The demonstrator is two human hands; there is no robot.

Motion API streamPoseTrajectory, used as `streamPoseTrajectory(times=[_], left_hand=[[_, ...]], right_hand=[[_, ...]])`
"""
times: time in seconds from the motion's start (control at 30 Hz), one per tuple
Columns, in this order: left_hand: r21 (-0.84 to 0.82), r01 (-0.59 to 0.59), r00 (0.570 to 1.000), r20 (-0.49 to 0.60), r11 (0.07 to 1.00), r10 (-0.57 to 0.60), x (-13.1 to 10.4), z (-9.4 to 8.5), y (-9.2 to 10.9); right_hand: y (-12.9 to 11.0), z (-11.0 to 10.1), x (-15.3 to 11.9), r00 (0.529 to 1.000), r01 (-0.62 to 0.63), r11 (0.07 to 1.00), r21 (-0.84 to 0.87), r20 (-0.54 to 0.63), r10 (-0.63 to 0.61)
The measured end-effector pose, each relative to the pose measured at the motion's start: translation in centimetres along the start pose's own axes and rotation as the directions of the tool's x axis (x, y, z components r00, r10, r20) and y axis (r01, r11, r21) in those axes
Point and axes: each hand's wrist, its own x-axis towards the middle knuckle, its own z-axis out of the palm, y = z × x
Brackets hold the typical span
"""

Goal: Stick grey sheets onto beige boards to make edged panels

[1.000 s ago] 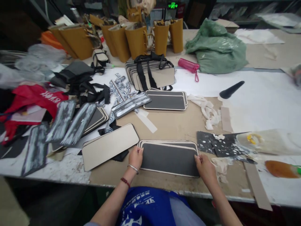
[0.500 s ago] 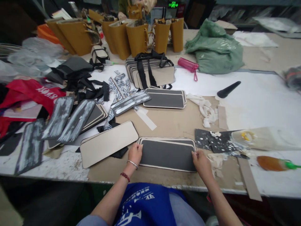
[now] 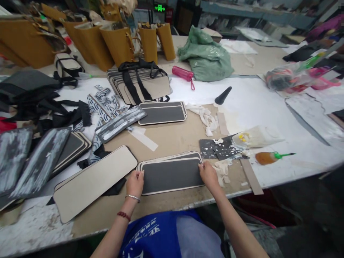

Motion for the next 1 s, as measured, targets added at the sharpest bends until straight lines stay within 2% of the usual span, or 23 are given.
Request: streamPoseTrajectory(times=[0.4, 0.6, 0.83, 1.0], left_hand=[[0.04, 0.004, 1.0, -0.016, 0.999, -0.004, -0.1, 0.1, 0.1], [0.032, 0.003, 0.999, -0.034, 0.999, -0.002, -0.4, 0.1, 0.3], [-0.093, 0.004, 0.994, -0.108, 0.996, -0.014, -0.4, 0.6, -0.5], [-0.2, -0.008, 0.997, -0.08, 0.98, -0.008, -0.7, 0.5, -1.6]], right_hand=[[-0.2, 0.0, -0.1, 1.0, -0.026, 1.0, 0.015, 0.005, 0.026], [0.9, -0.6, -0.5, 0.996, -0.041, 0.998, 0.057, -0.074, 0.045], [3.5, 0.0, -2.3, 0.997, 0.012, 0.996, 0.092, -0.075, -0.005], [4.0, 0.7, -2.8, 0.998, 0.019, 0.993, 0.113, -0.067, -0.011]])
